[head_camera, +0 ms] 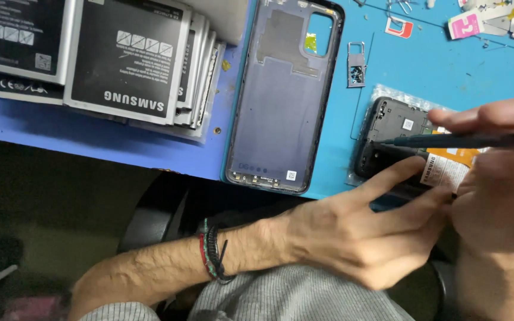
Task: Disassembling and reassembling internal frames and components of a smartphone using prying tools and a screwdriver.
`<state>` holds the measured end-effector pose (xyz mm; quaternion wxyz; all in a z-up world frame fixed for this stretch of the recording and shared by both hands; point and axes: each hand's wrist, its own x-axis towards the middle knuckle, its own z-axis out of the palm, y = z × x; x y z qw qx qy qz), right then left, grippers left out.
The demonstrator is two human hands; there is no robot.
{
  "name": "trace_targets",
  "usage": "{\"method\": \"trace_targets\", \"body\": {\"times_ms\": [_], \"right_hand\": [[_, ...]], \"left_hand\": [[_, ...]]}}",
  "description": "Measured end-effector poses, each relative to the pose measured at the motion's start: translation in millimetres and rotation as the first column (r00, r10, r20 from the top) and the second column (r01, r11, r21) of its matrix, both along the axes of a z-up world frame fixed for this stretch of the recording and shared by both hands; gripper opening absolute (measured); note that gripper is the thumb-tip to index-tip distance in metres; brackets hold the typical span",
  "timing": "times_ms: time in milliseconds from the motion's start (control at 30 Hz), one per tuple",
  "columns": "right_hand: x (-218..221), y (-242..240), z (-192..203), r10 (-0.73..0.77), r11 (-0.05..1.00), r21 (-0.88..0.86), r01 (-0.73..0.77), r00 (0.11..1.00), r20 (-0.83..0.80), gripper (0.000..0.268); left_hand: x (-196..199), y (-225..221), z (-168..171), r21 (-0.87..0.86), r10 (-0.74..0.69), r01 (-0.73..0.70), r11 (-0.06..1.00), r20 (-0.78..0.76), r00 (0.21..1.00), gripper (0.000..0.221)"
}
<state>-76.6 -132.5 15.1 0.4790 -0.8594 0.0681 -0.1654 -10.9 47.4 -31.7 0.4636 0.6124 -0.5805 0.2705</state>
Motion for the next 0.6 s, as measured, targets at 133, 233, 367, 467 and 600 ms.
{"method": "trace_targets", "body": {"times_ms": [133,233,367,467,600], "right_hand": [[7.3,-0.2,-14.3,-0.23,0.968,-0.08,0.238,0.968,0.098,0.005],[14.1,9.9,-1.4,0.004,0.973,-0.231,0.026,0.992,0.125,0.024],[28.8,-10.4,-10.8,0.25,0.947,-0.28,-0.16,0.913,0.321,0.036],[29.8,-18.1,-13.8,0.342,0.929,-0.275,-0.248,0.861,0.377,0.055],[24.6,-1.7,-8.5,0.261,0.951,-0.254,-0.177,0.899,0.351,0.033]], "left_hand": [[23.9,36.8,44.4,-0.022,0.074,-0.074,0.997,-0.003,0.997,0.037],[43.7,53.9,73.4,0.037,0.28,-0.277,0.96,-0.101,0.955,0.029],[53.4,51.8,77.7,0.322,0.24,-0.149,0.935,-0.266,0.934,0.021],[50.8,32.9,70.4,0.339,0.1,0.046,0.94,-0.402,0.91,0.027],[53.1,23.7,63.4,0.373,0.138,0.043,0.927,-0.445,0.885,0.015]]}}
